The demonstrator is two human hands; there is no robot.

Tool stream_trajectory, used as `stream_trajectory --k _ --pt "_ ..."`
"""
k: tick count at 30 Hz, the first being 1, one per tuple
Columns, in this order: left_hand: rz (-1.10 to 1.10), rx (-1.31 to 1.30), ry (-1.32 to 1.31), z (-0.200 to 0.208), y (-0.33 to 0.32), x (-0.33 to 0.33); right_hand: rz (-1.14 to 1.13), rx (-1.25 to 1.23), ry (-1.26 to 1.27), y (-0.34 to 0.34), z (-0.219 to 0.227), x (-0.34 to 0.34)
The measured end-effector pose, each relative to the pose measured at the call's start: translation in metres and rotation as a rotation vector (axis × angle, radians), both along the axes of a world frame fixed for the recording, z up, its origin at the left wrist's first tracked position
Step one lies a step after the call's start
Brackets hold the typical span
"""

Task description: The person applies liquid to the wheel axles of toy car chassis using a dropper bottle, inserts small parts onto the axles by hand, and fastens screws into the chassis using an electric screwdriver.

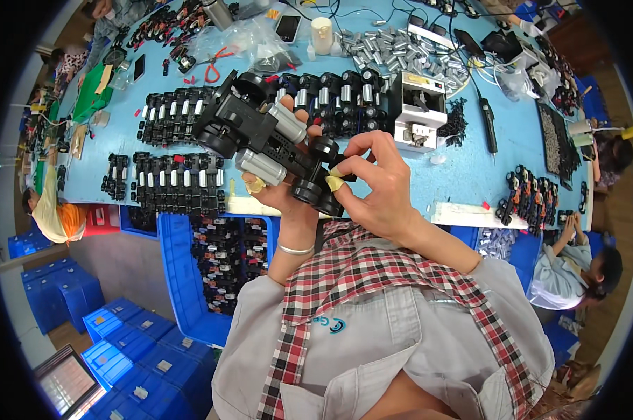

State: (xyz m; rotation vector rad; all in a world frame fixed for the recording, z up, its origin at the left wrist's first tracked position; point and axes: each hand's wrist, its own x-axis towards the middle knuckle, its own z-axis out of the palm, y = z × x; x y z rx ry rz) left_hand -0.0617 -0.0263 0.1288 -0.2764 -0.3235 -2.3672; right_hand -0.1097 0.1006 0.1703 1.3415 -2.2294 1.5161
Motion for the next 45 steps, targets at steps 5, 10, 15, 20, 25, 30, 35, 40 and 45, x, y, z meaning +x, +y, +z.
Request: stream_trajectory --k 5,10,15,20,25,30,35,40,45 --pt "-0.075 0.018 0.11 0.0 0.006 -0.003 0.003 0.006 -0.015 0.002 -0.002 0.0" --pt "-0.013 -0.013 0.044 -0.001 0.009 -0.007 -0.015 0.018 -0.003 0.004 -0.001 -0.002" --pt "-0.035 -0.012 0.085 -0.005 0.007 -0.007 0.015 0.066 0.044 0.001 0.001 -0.004" --pt "-0.037 -0.057 0.087 -0.006 -0.002 -0.008 0.035 0.055 -0.046 -0.006 -0.005 -0.006" --pt "-0.001 -0.006 -0.027 -0.012 -0.009 0.001 0.111 0.023 -0.202 0.002 -0.011 -0.01" --pt "0.011 0.051 -0.132 -0.017 -0.015 0.004 0.125 0.018 -0.385 0.003 -0.013 -0.009" --pt "0.094 0.004 -0.275 -0.014 -0.011 0.004 0.081 0.057 -0.17 -0.007 -0.009 -0.003" --pt "0.099 -0.009 -0.289 -0.007 -0.001 0.001 0.031 0.116 -0.001 -0.012 -0.008 -0.002" --pt "0.061 0.008 -0.215 -0.013 -0.003 0.003 0.103 0.088 -0.256 -0.001 -0.005 -0.014"
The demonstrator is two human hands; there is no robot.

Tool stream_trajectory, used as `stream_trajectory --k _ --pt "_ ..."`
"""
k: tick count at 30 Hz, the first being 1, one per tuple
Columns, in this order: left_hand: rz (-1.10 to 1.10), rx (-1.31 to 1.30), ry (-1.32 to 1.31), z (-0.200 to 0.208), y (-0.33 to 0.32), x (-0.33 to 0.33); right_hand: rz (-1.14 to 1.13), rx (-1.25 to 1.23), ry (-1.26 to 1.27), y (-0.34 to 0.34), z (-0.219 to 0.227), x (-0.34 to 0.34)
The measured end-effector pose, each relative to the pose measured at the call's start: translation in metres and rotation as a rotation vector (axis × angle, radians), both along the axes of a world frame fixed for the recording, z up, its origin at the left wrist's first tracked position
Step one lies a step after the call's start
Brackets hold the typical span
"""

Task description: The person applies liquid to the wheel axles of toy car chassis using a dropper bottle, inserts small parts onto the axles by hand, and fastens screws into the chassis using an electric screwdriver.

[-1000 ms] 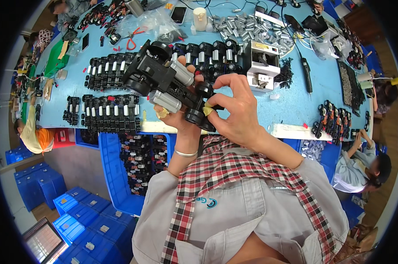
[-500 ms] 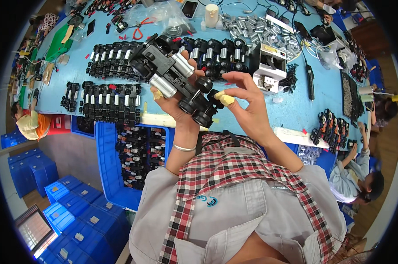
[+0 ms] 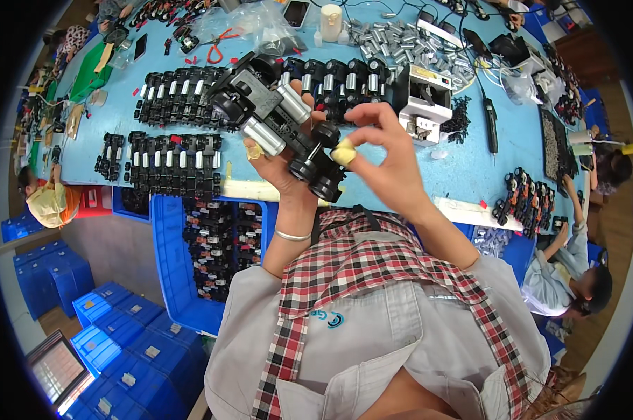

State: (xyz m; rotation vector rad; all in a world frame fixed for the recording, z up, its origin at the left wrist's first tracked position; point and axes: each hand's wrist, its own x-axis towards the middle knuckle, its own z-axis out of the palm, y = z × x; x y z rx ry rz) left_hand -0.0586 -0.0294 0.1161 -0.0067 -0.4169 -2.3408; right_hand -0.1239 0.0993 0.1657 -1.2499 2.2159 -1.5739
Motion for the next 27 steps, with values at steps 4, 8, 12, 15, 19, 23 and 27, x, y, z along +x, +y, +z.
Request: stream_trajectory --k 4,8,12,15,19,23,27 --pt "-0.015 0.053 0.018 0.005 0.003 0.002 0.118 -0.265 -0.842 0.011 -0.011 -0.019" --pt "-0.055 0.055 -0.006 0.001 0.004 0.004 0.243 -0.338 -1.199 0.017 -0.016 -0.031" --pt "-0.104 0.054 -0.028 0.0 0.005 0.005 0.295 -0.404 -1.384 0.02 -0.02 -0.034" --pt "-0.106 0.068 -0.008 0.004 0.009 0.005 0.334 -0.369 -1.324 0.023 -0.026 -0.036" --pt "-0.118 0.075 0.023 0.005 0.009 0.008 0.289 -0.391 -1.305 0.022 -0.021 -0.031" --pt "-0.112 0.074 0.043 0.001 0.011 0.009 0.244 -0.434 -1.126 0.02 -0.017 -0.026" --pt "-0.085 0.037 0.019 0.0 0.013 0.01 0.189 -0.472 -0.942 0.019 -0.014 -0.019"
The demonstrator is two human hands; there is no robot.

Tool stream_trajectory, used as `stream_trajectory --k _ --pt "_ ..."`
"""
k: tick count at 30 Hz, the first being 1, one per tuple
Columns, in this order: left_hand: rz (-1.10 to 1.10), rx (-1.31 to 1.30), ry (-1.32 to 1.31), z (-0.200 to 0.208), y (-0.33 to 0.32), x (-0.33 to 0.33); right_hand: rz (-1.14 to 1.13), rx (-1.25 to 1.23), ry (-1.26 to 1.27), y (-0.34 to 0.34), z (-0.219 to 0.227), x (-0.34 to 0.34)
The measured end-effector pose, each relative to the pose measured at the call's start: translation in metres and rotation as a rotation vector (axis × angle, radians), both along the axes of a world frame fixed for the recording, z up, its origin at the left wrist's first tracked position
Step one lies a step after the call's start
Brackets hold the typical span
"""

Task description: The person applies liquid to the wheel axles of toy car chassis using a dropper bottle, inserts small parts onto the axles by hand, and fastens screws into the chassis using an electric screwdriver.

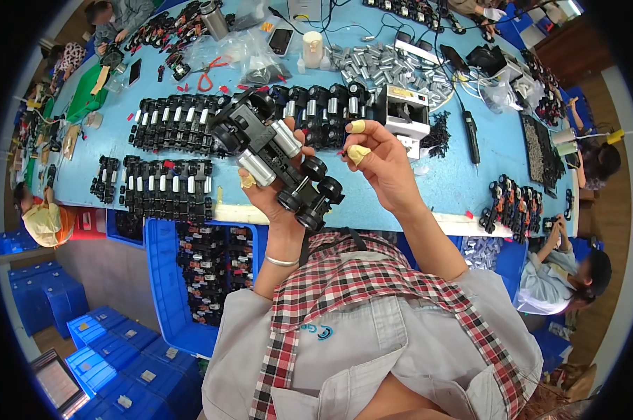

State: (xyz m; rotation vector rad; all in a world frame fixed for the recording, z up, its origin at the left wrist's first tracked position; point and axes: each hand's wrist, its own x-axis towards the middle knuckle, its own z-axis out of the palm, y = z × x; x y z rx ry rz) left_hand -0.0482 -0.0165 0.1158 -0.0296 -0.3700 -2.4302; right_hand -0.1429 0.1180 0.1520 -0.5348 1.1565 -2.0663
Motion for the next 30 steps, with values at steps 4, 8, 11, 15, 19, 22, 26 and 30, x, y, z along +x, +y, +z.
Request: stream_trajectory --k 4,8,11,15,19,22,26,30 --pt "0.004 -0.012 -0.015 0.003 0.003 0.003 0.006 0.005 0.078 -0.003 -0.001 0.009" --pt "-0.051 -0.082 -0.024 -0.001 0.003 0.006 -0.07 0.079 0.319 -0.007 -0.002 0.017" --pt "0.017 -0.08 -0.028 0.006 0.01 0.005 -0.148 0.155 0.601 -0.01 -0.006 0.018" --pt "0.07 -0.165 -0.112 0.006 0.009 0.006 -0.246 0.248 0.88 -0.01 -0.003 0.019" --pt "0.083 -0.194 -0.141 0.006 0.008 0.006 -0.144 0.331 0.843 -0.007 0.0 0.012" --pt "0.071 -0.108 0.008 0.004 0.006 0.004 -0.117 0.427 0.863 -0.006 0.013 0.006" --pt "0.002 -0.006 0.166 0.008 -0.002 0.003 -0.115 0.529 0.966 -0.003 0.018 0.004" --pt "0.026 -0.01 0.161 0.007 -0.007 0.001 -0.223 0.485 1.018 0.0 0.023 0.014"
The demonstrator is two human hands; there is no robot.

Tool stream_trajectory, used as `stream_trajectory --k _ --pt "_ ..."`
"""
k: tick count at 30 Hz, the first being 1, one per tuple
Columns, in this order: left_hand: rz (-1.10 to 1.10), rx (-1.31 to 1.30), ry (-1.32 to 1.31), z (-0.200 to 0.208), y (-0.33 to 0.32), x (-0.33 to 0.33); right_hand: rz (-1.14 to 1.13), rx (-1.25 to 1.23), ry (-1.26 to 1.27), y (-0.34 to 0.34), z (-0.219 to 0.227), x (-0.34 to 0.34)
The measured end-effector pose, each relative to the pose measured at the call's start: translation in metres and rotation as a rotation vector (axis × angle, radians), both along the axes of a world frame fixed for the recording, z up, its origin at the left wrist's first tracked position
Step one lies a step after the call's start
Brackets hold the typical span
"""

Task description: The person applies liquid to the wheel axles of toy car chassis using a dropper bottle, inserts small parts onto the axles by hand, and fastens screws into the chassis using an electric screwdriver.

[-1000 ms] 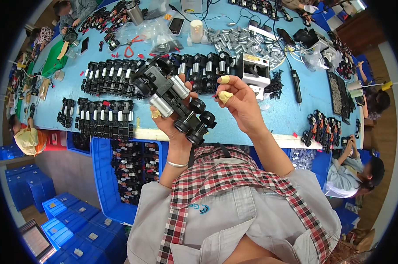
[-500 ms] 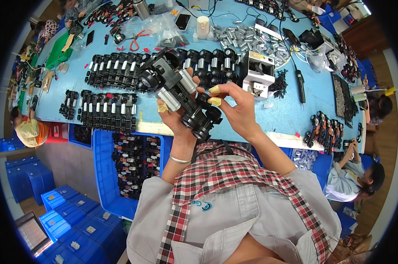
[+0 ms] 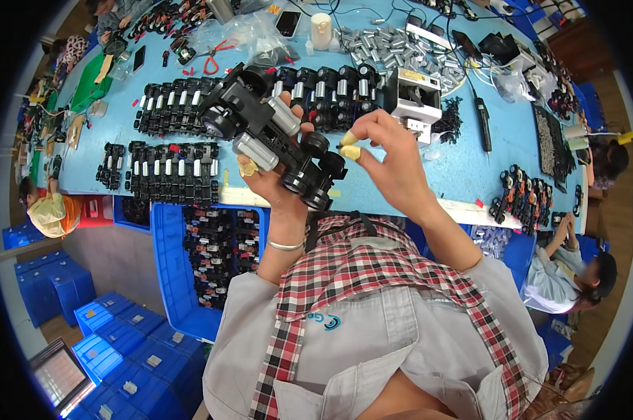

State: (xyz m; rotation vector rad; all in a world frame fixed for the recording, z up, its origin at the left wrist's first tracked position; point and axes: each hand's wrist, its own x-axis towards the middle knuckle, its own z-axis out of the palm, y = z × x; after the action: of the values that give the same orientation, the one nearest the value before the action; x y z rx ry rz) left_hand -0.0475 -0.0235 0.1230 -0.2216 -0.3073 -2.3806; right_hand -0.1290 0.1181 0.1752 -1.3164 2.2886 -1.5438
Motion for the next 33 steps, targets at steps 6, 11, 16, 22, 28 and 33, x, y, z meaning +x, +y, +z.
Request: stream_trajectory --k 6,11,16,22,28,33 --pt "-0.031 -0.035 0.051 -0.003 -0.004 -0.005 -0.03 -0.049 0.044 -0.008 -0.006 0.026" --pt "0.007 0.003 0.012 0.0 -0.001 -0.007 -0.082 -0.063 0.018 -0.013 -0.008 0.03" --pt "0.003 -0.042 -0.013 0.002 0.0 -0.009 -0.103 -0.076 0.018 -0.016 -0.011 0.032" --pt "-0.017 0.015 0.02 0.003 0.002 -0.008 -0.121 -0.105 0.012 -0.017 -0.011 0.033" --pt "0.017 -0.063 0.012 0.002 0.003 -0.007 -0.125 -0.118 0.029 -0.015 -0.012 0.034" --pt "-0.007 0.003 0.061 0.005 0.006 -0.008 -0.141 -0.145 0.034 -0.017 -0.011 0.037"
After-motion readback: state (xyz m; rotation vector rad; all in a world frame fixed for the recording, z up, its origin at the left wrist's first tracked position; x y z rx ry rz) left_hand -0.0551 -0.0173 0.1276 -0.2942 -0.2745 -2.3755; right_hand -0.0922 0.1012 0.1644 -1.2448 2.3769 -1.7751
